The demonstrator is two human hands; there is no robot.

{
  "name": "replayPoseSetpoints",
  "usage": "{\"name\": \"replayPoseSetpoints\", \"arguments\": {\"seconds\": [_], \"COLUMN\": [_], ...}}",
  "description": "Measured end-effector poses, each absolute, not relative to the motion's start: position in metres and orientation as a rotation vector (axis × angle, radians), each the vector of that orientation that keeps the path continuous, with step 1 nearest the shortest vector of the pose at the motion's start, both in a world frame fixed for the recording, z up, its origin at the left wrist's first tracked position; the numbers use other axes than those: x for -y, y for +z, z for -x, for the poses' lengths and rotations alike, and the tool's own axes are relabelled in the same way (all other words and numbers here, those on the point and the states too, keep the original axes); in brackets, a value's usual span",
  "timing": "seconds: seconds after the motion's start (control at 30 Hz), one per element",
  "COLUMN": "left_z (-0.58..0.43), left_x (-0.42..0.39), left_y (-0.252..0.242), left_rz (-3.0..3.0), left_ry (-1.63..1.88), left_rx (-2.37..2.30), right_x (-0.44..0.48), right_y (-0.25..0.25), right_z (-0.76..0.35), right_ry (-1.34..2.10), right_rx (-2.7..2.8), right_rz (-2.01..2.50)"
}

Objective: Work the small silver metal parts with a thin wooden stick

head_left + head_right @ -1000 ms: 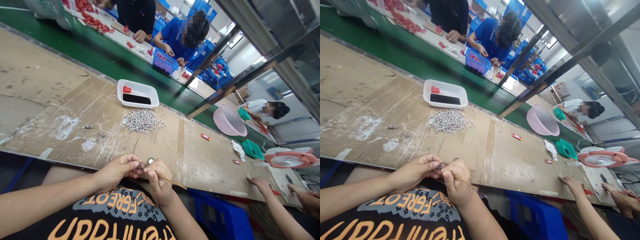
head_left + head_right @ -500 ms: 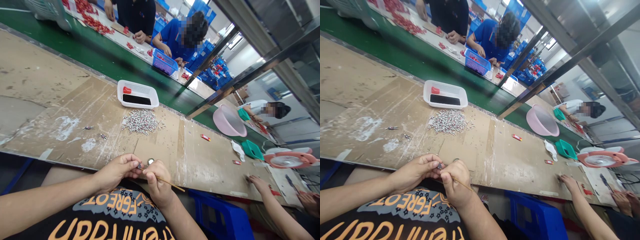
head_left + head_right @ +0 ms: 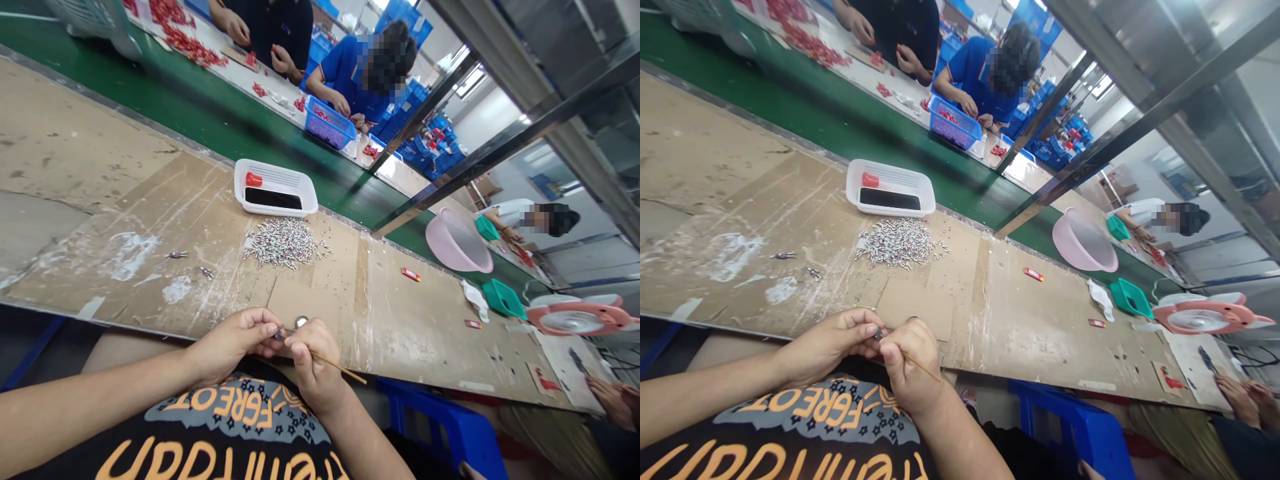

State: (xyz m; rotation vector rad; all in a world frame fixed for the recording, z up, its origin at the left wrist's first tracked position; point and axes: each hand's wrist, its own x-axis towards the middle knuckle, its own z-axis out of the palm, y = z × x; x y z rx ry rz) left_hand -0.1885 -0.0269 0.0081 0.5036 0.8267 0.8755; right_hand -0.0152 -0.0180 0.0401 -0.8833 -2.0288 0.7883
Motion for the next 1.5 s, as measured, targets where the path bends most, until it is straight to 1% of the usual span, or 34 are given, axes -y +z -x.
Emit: {"name": "replayPoseSetpoints", "arguments": {"seconds": [0.63,1.17,1.27,1.5], "left_z": [0.189,0.194,0.194,0.191], "left_x": [0.026,0.026,0.026,0.027], "left_y": [0.009,0.01,0.01,0.01], "left_rz": [-0.501,-0.535,-0.541,-0.52], "left_ry": [0.873,0.876,0.883,0.851], "left_rx": [-0.826,-0.833,-0.852,-0.888], "right_x": [0.017,0.017,0.016,0.007], "right_y": [0.043,0.043,0.041,0.02], "right_z": [0.016,0.014,0.004,-0.027], "right_ry": [0.746,0.779,0.76,0.597], "right_rx": [2.059,2.072,2.034,1.992], "right_rz": [0.876,0.86,0.918,1.226]}}
